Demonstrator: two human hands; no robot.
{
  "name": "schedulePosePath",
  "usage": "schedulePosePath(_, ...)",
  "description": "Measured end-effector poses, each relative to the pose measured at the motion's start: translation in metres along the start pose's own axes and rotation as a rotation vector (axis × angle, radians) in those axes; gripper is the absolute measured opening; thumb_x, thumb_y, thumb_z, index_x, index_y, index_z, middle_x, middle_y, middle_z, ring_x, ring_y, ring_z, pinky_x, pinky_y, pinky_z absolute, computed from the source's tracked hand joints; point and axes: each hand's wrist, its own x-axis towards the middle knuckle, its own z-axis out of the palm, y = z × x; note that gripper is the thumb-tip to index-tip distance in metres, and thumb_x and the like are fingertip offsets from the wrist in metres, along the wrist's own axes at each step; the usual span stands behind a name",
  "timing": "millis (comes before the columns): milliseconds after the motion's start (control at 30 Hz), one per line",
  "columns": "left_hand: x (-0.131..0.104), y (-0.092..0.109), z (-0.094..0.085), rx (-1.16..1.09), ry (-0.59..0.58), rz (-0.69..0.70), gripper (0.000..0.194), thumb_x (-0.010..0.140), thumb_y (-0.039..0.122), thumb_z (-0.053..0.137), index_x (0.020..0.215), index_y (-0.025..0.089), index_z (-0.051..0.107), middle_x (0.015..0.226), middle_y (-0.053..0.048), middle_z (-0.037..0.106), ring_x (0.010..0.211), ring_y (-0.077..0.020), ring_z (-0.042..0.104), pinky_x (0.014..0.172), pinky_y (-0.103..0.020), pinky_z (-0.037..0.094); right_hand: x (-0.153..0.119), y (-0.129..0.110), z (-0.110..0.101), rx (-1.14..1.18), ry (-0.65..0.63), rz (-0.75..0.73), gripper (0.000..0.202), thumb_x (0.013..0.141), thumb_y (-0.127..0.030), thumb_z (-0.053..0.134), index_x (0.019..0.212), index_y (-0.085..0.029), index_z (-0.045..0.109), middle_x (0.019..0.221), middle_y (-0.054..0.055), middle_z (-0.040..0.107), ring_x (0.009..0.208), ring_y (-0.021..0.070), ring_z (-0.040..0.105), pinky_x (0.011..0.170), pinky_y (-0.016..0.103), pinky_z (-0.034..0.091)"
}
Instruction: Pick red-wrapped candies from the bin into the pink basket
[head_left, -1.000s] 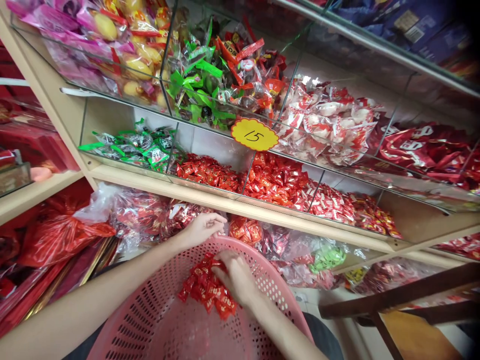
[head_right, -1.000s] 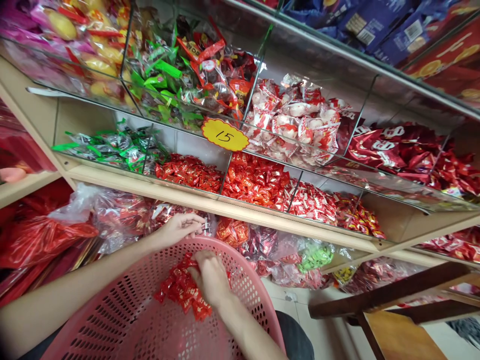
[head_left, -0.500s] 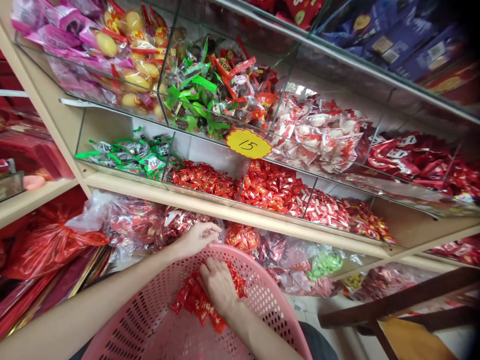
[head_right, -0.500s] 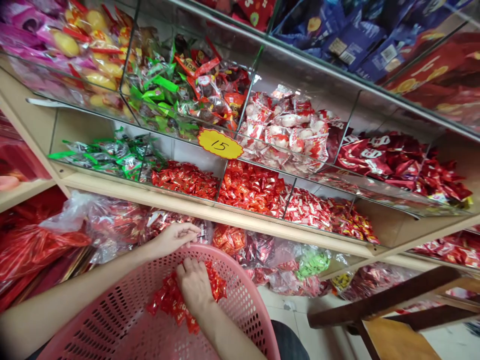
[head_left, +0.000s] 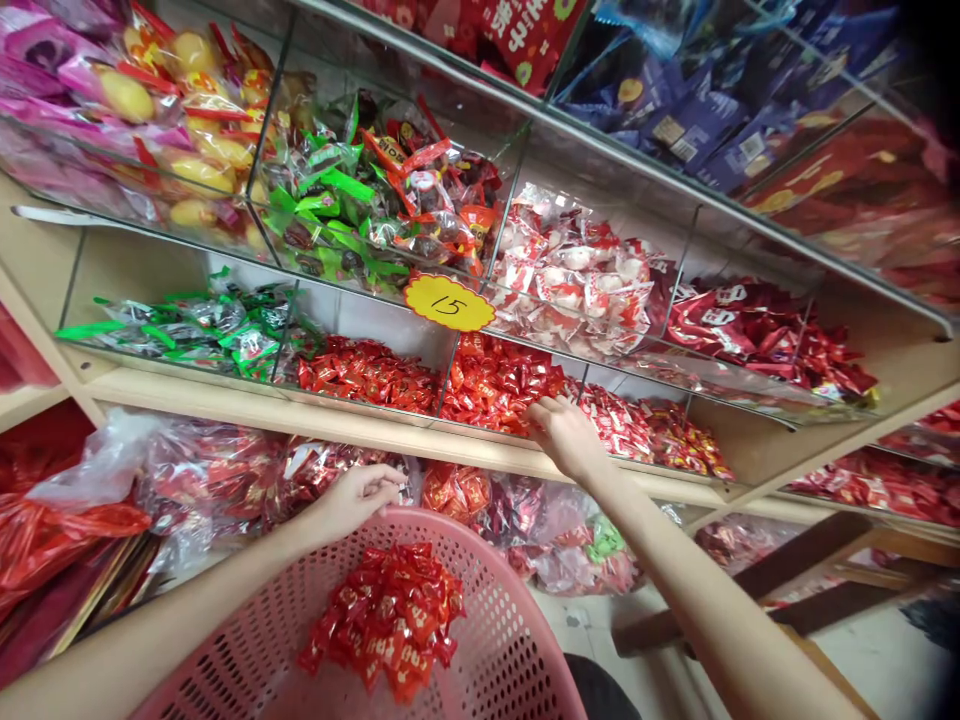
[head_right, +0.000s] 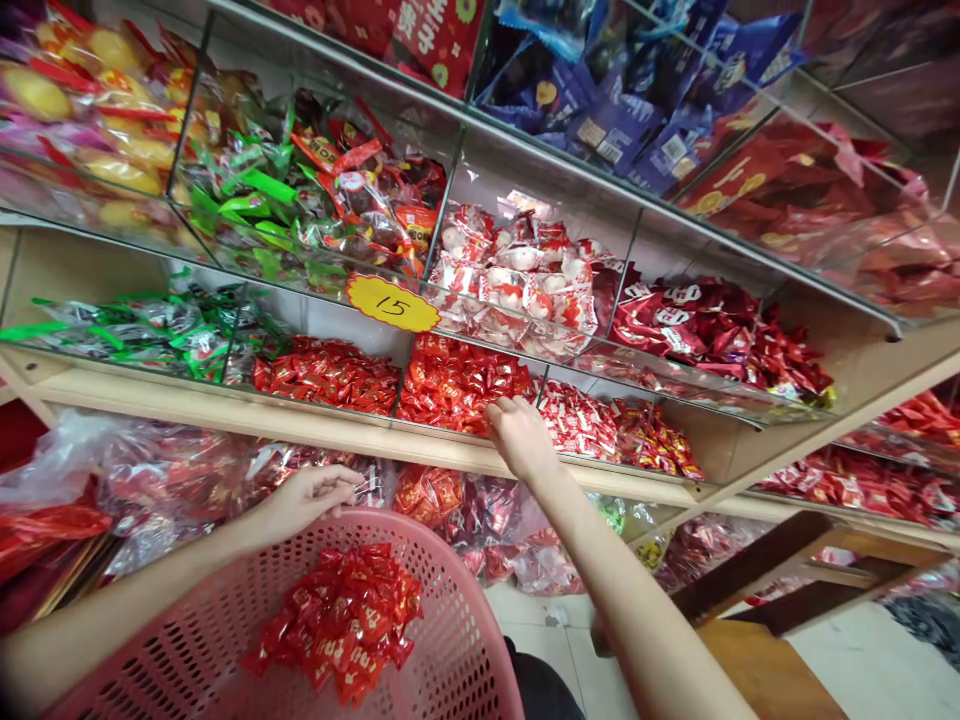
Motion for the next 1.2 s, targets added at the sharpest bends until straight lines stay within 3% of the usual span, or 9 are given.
schedulePosePath(100,0.002,-0.004,0.002,-0.002,-0.007,-0.009,0.036,0.076,0.039,0.051,0.099,0.012,0.057,0.078,-0.004,0.064,0.066,-0.0145,0.058,0.062,-0.026,0.047,0.006,0.016,0.002,-0.069,-0.103,-0.076,0.008,0.083,-0.018,0.053,0.084,-0.019,0.061,0.086,0.006,0.06,0.082,0.0191,0.049,0.066,0.027,0.032)
schedulePosePath(233,0.004,-0.011,0.003,0.005,-0.027,-0.012,0.037,0.077,0.04,0.052,0.102,0.013,0.056,0.08,-0.004,0.064,0.07,-0.0157,0.059,0.063,-0.026,0.047,0.012,0.017,0.004,-0.06,-0.141,-0.088,0.01,0.083,-0.018,0.053,0.082,-0.018,0.063,0.087,0.007,0.061,0.083,0.0186,0.05,0.067,0.026,0.032)
schedulePosePath(400,0.004,-0.007,0.003,0.02,-0.016,-0.024,0.04,0.076,0.042,0.051,0.101,0.012,0.057,0.078,-0.004,0.063,0.067,-0.0144,0.058,0.062,-0.026,0.046,0.016,0.022,-0.006,-0.027,-0.088,-0.039,0.022,0.087,-0.016,0.044,0.076,-0.018,0.063,0.083,0.007,0.06,0.079,0.0167,0.05,0.067,0.025,0.034)
schedulePosePath(533,0.003,-0.001,0.005,-0.01,-0.008,-0.043,0.04,0.074,0.045,0.052,0.097,0.012,0.057,0.074,-0.002,0.062,0.061,-0.0127,0.056,0.058,-0.025,0.045,0.008,0.024,-0.022,0.116,0.047,-0.003,0.02,0.086,-0.018,0.045,0.075,-0.018,0.062,0.08,0.006,0.059,0.079,0.0173,0.051,0.071,0.026,0.036)
schedulePosePath(700,-0.003,0.009,0.008,-0.195,-0.094,-0.113,0.039,0.078,0.047,0.053,0.096,0.014,0.058,0.081,-0.005,0.064,0.064,-0.0125,0.058,0.053,-0.022,0.041,-0.022,-0.032,-0.023,0.537,0.306,0.068,0.017,0.089,-0.024,0.042,0.085,-0.017,0.058,0.076,0.005,0.06,0.07,0.0161,0.052,0.066,0.026,0.04)
schedulePosePath(900,-0.015,0.028,0.009,-0.618,-0.349,-0.269,0.049,0.085,0.055,0.038,0.108,0.015,0.053,0.087,-0.01,0.066,0.067,-0.0131,0.061,0.058,-0.023,0.043,-0.058,-0.123,0.018,0.813,0.304,-0.018,0.016,0.09,-0.02,0.042,0.092,-0.019,0.058,0.083,0.005,0.062,0.078,0.0167,0.054,0.073,0.03,0.041)
schedulePosePath(1000,-0.021,0.032,0.008,-0.622,-0.411,-0.28,0.039,0.083,0.046,0.05,0.107,0.016,0.054,0.089,-0.008,0.065,0.066,-0.011,0.06,0.058,-0.022,0.042,-0.066,-0.139,0.036,0.925,0.285,-0.03,0.017,0.089,-0.018,0.042,0.095,-0.02,0.057,0.087,0.006,0.061,0.081,0.0174,0.054,0.074,0.031,0.042)
schedulePosePath(1100,-0.024,0.031,0.009,-0.534,-0.365,-0.263,0.038,0.076,0.032,0.064,0.109,0.018,0.053,0.086,-0.004,0.064,0.066,-0.01,0.059,0.058,-0.021,0.042,-0.072,-0.144,0.047,1.055,0.264,0.001,0.018,0.088,-0.018,0.042,0.096,-0.021,0.058,0.09,0.006,0.062,0.086,0.0179,0.055,0.078,0.032,0.043)
schedulePosePath(1200,-0.021,0.026,0.01,-0.443,-0.289,-0.198,0.04,0.072,0.028,0.067,0.108,0.017,0.053,0.081,-0.001,0.062,0.063,-0.0095,0.057,0.056,-0.021,0.042,-0.074,-0.151,0.053,1.308,0.239,0.213,0.022,0.087,-0.024,0.045,0.106,-0.021,0.055,0.093,0.006,0.061,0.088,0.0171,0.057,0.08,0.032,0.044)
